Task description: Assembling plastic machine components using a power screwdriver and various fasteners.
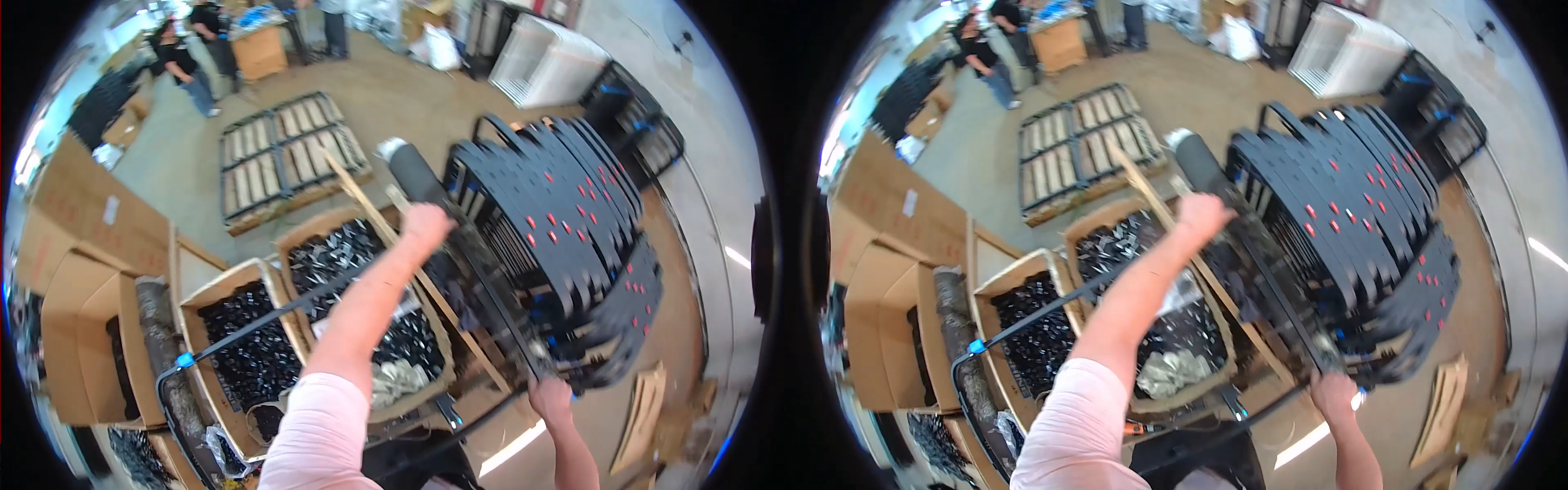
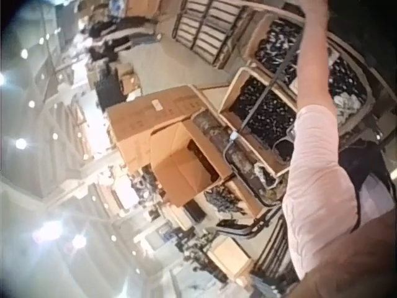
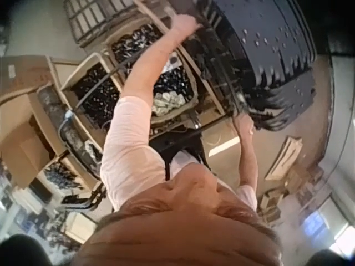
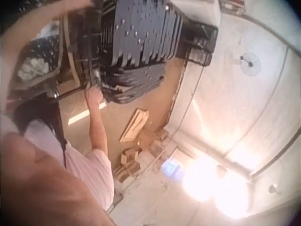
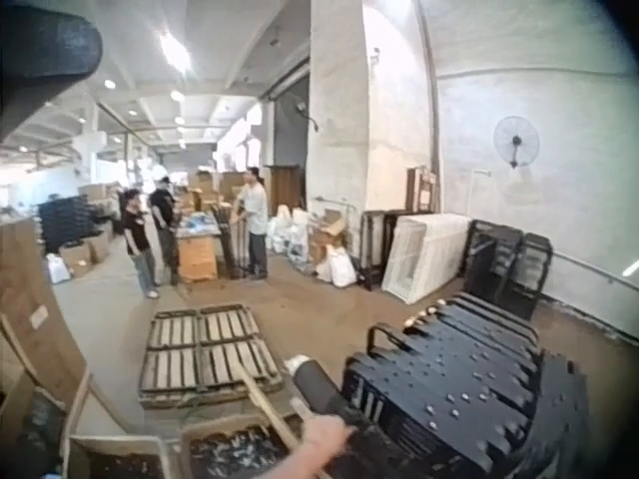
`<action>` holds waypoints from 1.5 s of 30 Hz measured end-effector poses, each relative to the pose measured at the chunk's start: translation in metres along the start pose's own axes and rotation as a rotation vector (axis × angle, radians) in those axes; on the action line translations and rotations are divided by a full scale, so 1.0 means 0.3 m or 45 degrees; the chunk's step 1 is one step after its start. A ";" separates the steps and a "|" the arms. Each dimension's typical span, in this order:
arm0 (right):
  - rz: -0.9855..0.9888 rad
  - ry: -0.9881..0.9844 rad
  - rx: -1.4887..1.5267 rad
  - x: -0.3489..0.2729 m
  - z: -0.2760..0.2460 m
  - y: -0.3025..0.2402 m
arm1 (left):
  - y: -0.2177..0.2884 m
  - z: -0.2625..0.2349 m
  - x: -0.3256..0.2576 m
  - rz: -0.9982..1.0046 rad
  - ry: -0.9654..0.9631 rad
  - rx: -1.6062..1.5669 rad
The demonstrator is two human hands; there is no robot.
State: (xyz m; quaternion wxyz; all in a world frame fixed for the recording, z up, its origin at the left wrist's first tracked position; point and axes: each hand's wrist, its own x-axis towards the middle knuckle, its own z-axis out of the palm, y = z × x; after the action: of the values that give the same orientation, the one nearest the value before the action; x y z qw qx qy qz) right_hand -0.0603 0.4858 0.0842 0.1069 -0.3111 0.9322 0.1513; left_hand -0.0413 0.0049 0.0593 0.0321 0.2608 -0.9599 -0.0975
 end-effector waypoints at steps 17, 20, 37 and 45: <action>0.001 0.079 -0.101 -0.025 0.040 0.040 | 0.073 -0.076 -0.025 0.051 -0.014 0.138; -0.063 0.068 -0.094 -0.008 0.030 -0.023 | -0.040 -0.031 -0.036 -0.013 -0.207 0.202; -0.017 0.056 -0.110 -0.015 0.040 0.006 | 0.032 -0.045 -0.014 0.044 -0.364 0.297; -0.064 0.091 -0.120 -0.007 0.065 0.021 | 0.013 -0.024 -0.018 -0.069 -0.087 0.241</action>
State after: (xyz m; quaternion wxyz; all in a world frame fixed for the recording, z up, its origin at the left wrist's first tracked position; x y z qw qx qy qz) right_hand -0.0603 0.4985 0.0680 0.0626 -0.3443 0.9192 0.1809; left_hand -0.0377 0.0097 0.0671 -0.0282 0.2849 -0.9580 -0.0159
